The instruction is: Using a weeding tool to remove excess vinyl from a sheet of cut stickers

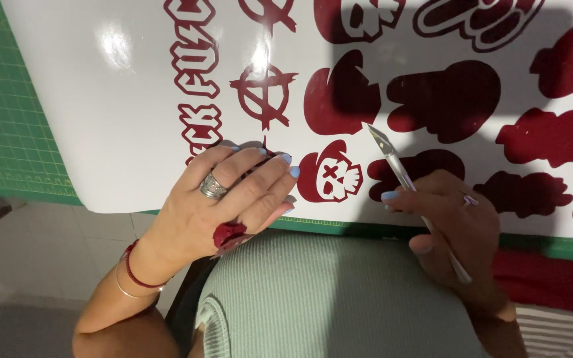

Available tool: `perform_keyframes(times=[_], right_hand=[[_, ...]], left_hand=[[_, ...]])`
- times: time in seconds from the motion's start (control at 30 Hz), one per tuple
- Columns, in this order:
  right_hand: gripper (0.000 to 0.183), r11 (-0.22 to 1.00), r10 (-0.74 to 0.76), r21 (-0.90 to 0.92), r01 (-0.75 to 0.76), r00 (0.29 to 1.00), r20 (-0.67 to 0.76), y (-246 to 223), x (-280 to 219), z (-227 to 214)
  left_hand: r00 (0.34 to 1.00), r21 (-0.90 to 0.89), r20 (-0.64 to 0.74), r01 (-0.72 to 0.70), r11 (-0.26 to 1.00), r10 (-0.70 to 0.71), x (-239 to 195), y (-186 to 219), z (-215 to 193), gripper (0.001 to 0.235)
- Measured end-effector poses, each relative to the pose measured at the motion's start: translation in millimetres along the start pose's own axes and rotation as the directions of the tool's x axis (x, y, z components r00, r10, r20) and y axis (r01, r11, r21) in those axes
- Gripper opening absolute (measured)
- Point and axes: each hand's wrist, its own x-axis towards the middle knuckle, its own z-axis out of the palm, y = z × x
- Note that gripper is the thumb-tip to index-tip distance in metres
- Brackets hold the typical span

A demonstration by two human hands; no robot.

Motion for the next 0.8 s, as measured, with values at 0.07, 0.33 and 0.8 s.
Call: perform_keyframes(times=[0.07, 0.33, 0.8], right_hand=[[0.059, 1.0, 0.011, 0.023, -0.011, 1.0, 0.005, -0.5, -0.6, -1.7], [0.061, 0.997, -0.011, 0.071, 0.008, 0.999, 0.043, -6.2, 9.4, -4.2], [0.027, 0.973, -0.173, 0.188, 0.135, 0.964, 0.203, -17.2, 22.6, -4.6]], left_hand=[[1.0, 0.002, 0.007, 0.004, 1.0, -0.004, 0.9, -0.2, -0.7, 0.022], [1.0, 0.059, 0.029, -0.005, 0.998, 0.003, 8.3, -2.7, -0.9, 0.02], [1.0, 0.059, 0.022, -0.002, 0.998, 0.001, 7.9, -2.9, -2.0, 0.016]])
